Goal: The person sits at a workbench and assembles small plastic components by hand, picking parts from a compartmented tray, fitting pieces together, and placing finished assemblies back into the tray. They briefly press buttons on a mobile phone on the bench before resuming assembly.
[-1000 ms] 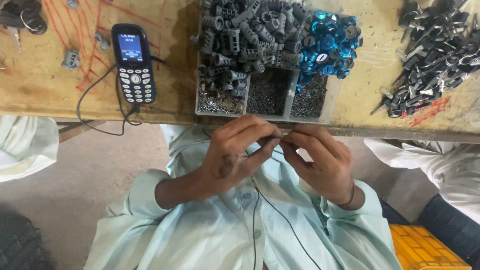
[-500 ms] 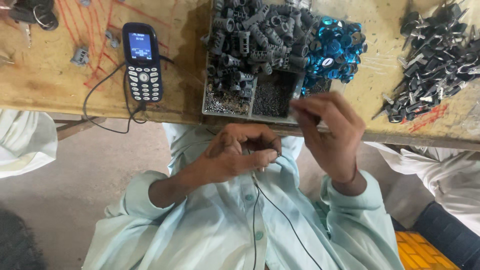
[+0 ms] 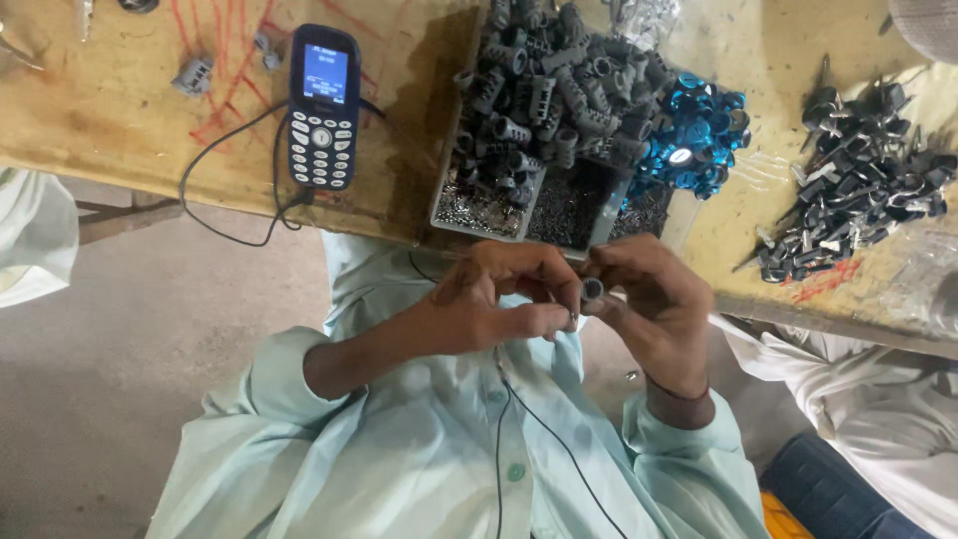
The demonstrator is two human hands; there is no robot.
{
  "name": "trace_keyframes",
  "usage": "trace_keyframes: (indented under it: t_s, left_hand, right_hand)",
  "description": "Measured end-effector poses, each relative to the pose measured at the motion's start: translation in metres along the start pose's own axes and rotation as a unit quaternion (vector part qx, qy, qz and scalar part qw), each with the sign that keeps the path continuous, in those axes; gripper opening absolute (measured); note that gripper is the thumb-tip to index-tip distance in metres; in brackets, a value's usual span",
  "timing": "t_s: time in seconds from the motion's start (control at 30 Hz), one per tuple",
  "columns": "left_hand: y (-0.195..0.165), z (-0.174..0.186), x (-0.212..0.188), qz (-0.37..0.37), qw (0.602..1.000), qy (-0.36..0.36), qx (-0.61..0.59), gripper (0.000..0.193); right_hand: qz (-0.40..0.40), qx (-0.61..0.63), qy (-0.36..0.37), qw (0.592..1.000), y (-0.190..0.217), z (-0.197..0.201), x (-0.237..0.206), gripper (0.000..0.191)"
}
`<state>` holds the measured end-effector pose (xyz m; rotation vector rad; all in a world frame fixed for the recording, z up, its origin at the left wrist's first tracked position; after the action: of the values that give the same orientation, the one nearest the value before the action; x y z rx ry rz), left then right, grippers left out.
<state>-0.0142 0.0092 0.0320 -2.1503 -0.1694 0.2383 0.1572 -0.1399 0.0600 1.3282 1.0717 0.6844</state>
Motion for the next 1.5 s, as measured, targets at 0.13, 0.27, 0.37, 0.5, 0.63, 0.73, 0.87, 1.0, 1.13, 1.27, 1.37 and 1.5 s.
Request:
trace_keyframes:
  t_s: [0.13,0.27,0.37,0.5,0.63,0.73,0.87,1.0,1.13,1.27,1.37,1.5]
  left_hand:
    - [0.005,-0.007,0.007,0.073,0.994,-0.061,-0.059,0.016]
    - [0.002,-0.012,0.004,0.102,0.987,-0.121,0.024,0.022]
    - [-0.002,-0.015,0.001,0.096,0.984,-0.135,0.061,0.023]
    - [-0.005,-0.017,0.003,0.124,0.984,-0.128,0.029,0.022]
    - [-0.006,-0.018,0.003,0.120,0.986,-0.119,0.002,0.021]
    - [-0.003,-0.021,0.004,0.108,0.986,-0.127,-0.011,0.022]
    - [0.000,-0.022,0.005,0.156,0.984,-0.084,-0.009,0.021]
    - [0.005,-0.021,0.008,0.174,0.981,-0.062,-0.063,0.021]
    - [0.014,-0.033,0.004,0.132,0.977,-0.167,0.025,0.016]
    - [0.020,-0.046,0.004,-0.136,0.935,-0.192,0.266,0.019]
    - [0.023,-0.044,0.003,-0.106,0.966,-0.161,0.174,0.024]
    - [0.018,-0.026,0.001,-0.080,0.954,-0.142,0.251,0.020]
  right_hand:
    - [0.070,-0.081,-0.013,0.994,-0.018,0.001,-0.015,0.027]
    - [0.189,-0.314,-0.046,0.929,-0.005,-0.007,-0.015,0.028]
    - [0.253,-0.365,-0.043,0.895,0.001,-0.008,-0.011,0.028]
    - [0.294,-0.399,-0.024,0.868,-0.001,-0.005,-0.010,0.027]
    - [0.289,-0.367,-0.021,0.884,-0.003,-0.001,-0.013,0.026]
    - [0.311,-0.369,-0.014,0.876,-0.002,0.001,-0.014,0.026]
    - [0.313,-0.336,0.002,0.888,-0.003,0.005,-0.015,0.025]
    - [0.298,-0.327,0.001,0.897,-0.004,0.010,-0.018,0.023]
    - [0.281,-0.366,-0.010,0.887,-0.002,0.006,-0.021,0.023]
    - [0.249,-0.418,-0.062,0.871,0.006,-0.008,-0.025,0.029]
    - [0.147,-0.335,-0.031,0.930,0.015,-0.007,-0.024,0.033]
    - [-0.021,-0.423,-0.100,0.900,0.013,0.021,-0.002,0.016]
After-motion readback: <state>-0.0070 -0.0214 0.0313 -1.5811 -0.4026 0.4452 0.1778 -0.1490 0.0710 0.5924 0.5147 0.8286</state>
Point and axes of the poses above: each hand's wrist, its own x-axis towards the middle knuckle, its own z-axis out of the back of the hand, y = z × x, the point moved 1 cm from there along x, towards the middle knuckle, and after that the axes turned 5 degrees about x, right-handed, at the moved point
